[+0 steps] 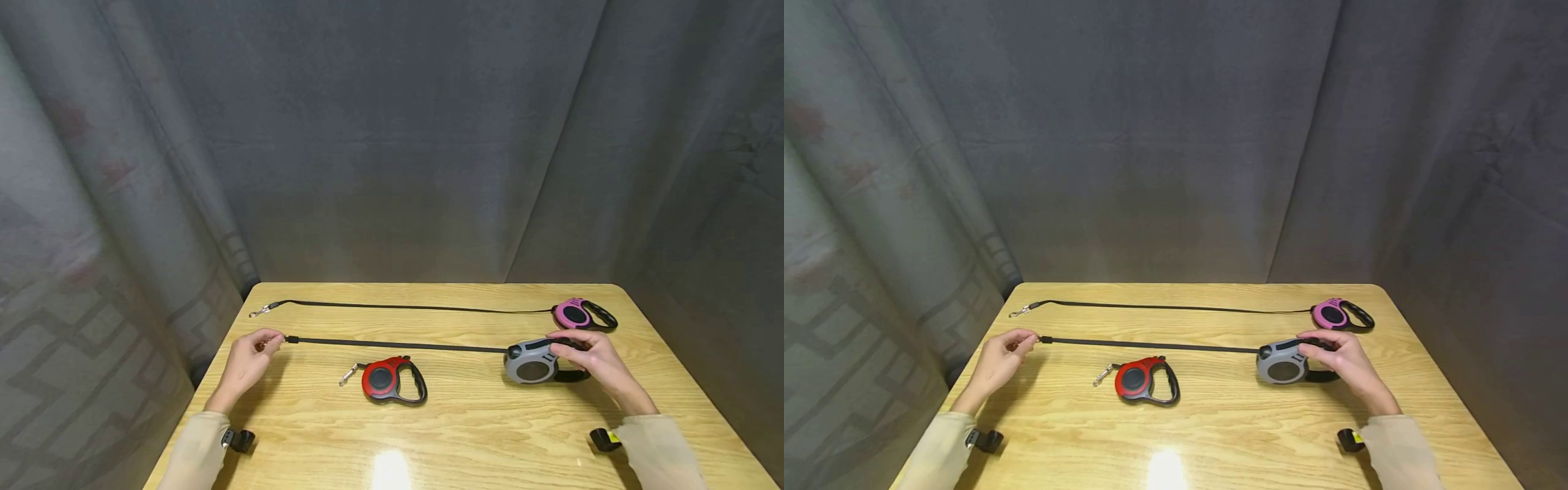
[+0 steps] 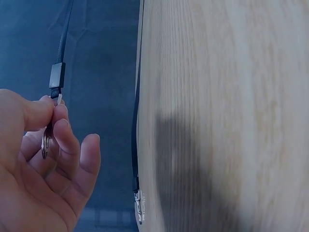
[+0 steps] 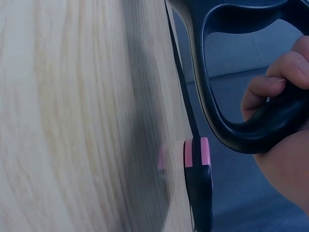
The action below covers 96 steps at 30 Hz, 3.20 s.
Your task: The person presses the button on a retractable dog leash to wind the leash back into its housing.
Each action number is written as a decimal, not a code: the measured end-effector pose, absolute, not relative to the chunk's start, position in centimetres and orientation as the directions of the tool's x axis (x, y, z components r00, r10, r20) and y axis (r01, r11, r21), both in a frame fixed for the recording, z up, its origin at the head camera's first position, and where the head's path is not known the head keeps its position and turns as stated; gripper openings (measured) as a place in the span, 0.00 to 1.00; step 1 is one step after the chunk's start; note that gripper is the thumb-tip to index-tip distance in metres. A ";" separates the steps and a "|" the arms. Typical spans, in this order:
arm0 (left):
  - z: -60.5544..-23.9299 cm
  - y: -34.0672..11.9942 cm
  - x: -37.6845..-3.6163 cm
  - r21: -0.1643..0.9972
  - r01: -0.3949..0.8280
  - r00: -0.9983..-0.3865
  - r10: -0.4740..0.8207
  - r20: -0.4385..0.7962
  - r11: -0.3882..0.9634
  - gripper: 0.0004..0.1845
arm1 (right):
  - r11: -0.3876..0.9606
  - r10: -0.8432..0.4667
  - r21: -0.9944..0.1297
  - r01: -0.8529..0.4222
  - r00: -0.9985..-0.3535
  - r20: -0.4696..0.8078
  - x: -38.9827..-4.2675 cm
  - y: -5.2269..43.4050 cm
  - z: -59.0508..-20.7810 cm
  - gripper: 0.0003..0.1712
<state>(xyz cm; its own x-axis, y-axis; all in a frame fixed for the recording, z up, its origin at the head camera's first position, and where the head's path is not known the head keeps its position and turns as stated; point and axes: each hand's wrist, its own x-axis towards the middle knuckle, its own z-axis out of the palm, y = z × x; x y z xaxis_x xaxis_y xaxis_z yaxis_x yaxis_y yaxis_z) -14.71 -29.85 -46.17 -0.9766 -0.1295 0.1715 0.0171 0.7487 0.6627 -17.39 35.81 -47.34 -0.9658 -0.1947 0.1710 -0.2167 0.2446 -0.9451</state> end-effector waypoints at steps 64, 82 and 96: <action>-46.4 -28.7 -14.0 0.697 0.028 -0.976 -0.131 0.174 0.717 0.09 | 0.276 -0.235 -0.925 -0.261 -0.952 0.198 -16.9 32.9 -46.5 0.12; -46.4 -28.2 -14.0 0.702 0.041 -0.976 -0.122 0.180 0.711 0.10 | 0.237 -0.246 -0.930 -0.280 -0.944 0.222 -16.8 32.3 -46.6 0.12; -46.7 -27.7 -14.3 0.715 0.053 -0.977 -0.111 0.180 0.697 0.09 | 0.227 -0.253 -0.928 -0.294 -0.938 0.235 -16.8 32.0 -46.7 0.12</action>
